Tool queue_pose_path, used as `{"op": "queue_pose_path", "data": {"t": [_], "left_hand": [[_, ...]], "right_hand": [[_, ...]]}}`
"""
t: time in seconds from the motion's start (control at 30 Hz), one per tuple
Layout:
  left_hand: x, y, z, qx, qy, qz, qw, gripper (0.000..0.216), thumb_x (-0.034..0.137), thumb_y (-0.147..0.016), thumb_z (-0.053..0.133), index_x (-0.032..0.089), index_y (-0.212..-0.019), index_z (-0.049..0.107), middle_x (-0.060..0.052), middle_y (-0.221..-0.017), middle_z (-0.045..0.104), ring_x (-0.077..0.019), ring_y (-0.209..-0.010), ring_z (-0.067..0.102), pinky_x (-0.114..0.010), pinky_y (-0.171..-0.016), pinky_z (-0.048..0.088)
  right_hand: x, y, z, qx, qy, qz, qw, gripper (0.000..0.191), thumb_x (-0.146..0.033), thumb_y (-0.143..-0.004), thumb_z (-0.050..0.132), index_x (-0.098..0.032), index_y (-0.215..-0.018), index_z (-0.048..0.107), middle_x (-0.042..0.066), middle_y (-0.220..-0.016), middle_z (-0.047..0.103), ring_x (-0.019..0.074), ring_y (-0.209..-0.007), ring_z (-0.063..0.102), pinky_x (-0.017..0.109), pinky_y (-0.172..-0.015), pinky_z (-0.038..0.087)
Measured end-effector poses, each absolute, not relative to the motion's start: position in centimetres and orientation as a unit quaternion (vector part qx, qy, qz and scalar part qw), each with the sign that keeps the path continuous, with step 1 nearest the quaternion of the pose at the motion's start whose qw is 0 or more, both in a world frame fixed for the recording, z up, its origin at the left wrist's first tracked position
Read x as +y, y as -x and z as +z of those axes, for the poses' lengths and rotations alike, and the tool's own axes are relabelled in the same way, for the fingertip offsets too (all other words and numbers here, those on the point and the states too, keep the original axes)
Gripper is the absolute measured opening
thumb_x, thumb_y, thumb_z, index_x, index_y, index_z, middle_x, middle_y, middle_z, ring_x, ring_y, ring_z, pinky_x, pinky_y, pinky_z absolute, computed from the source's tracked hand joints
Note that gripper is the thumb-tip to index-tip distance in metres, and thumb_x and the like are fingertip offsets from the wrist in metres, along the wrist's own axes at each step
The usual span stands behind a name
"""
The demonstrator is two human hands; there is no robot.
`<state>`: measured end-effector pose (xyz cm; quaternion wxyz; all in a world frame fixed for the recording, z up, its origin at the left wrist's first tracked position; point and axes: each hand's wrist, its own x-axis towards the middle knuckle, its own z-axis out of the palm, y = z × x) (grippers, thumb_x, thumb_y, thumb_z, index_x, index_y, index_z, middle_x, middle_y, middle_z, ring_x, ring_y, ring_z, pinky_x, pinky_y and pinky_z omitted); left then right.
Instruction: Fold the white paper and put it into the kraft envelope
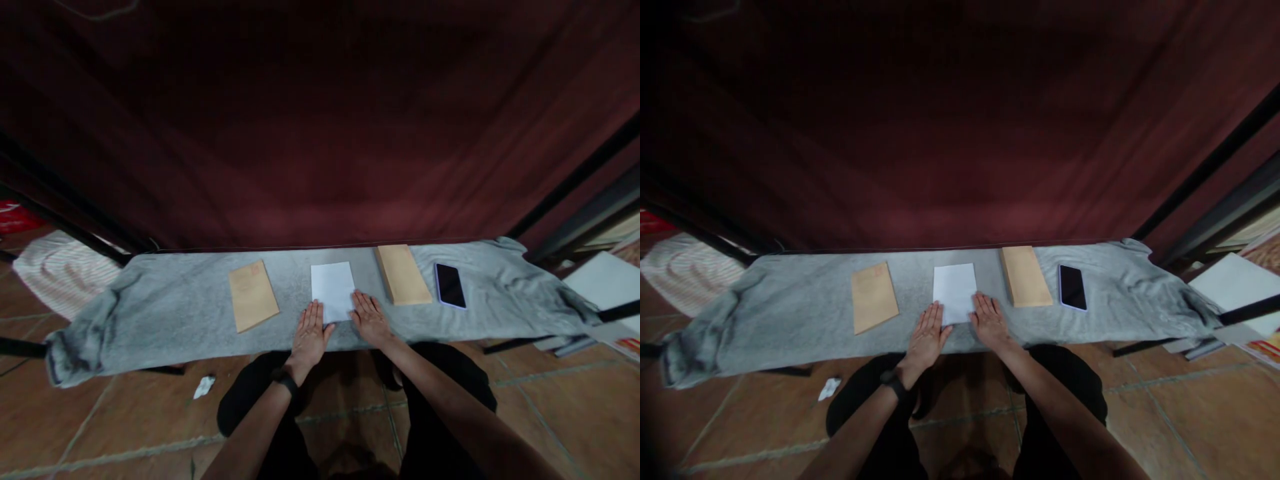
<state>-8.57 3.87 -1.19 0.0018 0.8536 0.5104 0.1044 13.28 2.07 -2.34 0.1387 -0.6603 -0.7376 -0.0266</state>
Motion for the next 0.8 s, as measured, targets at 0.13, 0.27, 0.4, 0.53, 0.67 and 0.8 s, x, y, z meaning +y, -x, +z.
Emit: {"op": "queue_pose_path", "data": {"t": [0.13,0.27,0.4,0.53,0.67,0.8], "left_hand": [[3.3,8.5,-1.2,0.536,-0.839,0.099,-0.003,0.065,0.047,-0.104,0.034,0.006,-0.154,0.036,-0.020,-0.160,0.036,-0.0289,-0.150,0.032,-0.047,-0.123,0.031],[2.8,8.4,-1.0,0.554,-0.827,0.097,-0.008,0.066,0.047,-0.103,0.034,0.007,-0.156,0.034,-0.020,-0.159,0.037,-0.0300,-0.151,0.032,-0.050,-0.122,0.031],[2.2,8.1,-0.5,0.566,-0.816,0.114,-0.017,0.065,0.044,-0.104,0.032,0.008,-0.158,0.029,-0.020,-0.160,0.037,-0.0303,-0.151,0.031,-0.053,-0.122,0.031],[1.0,7.1,0.0,0.496,-0.859,0.126,-0.014,0.059,0.037,-0.105,0.032,0.014,-0.160,0.027,-0.012,-0.164,0.032,-0.0244,-0.154,0.025,-0.048,-0.126,0.027],[-0.1,6.2,-0.2,0.445,-0.889,0.108,0.002,0.058,0.039,-0.105,0.036,0.013,-0.157,0.033,-0.013,-0.163,0.033,-0.0241,-0.153,0.025,-0.046,-0.125,0.029],[-0.4,6.3,-0.6,0.460,-0.883,0.099,-0.001,0.062,0.044,-0.104,0.038,0.006,-0.154,0.036,-0.018,-0.161,0.035,-0.0266,-0.153,0.027,-0.046,-0.124,0.032]], "right_hand": [[1.7,-13.6,-2.2,-0.734,0.665,-0.017,0.135,0.057,-0.037,-0.107,0.024,-0.010,-0.155,0.037,0.014,-0.159,0.040,0.0244,-0.149,0.037,0.048,-0.123,0.026],[1.4,-14.0,-2.1,-0.735,0.662,-0.018,0.147,0.056,-0.035,-0.107,0.025,-0.009,-0.154,0.039,0.014,-0.158,0.042,0.0244,-0.148,0.039,0.047,-0.123,0.026],[0.8,-14.5,-2.1,-0.732,0.659,-0.024,0.174,0.055,-0.033,-0.107,0.028,-0.010,-0.155,0.038,0.014,-0.157,0.043,0.0245,-0.147,0.040,0.048,-0.122,0.029],[-0.4,-14.4,-1.8,-0.772,0.606,-0.012,0.193,0.054,-0.033,-0.107,0.032,-0.014,-0.157,0.036,0.010,-0.160,0.039,0.0229,-0.149,0.037,0.046,-0.123,0.029],[-1.8,-13.6,-1.3,-0.819,0.542,0.008,0.186,0.051,-0.034,-0.107,0.034,-0.018,-0.156,0.038,0.007,-0.160,0.039,0.0201,-0.149,0.037,0.045,-0.125,0.028],[-2.6,-13.5,-1.4,-0.810,0.559,0.004,0.180,0.054,-0.038,-0.107,0.037,-0.012,-0.155,0.038,0.011,-0.158,0.041,0.0210,-0.147,0.040,0.046,-0.125,0.028]]}}
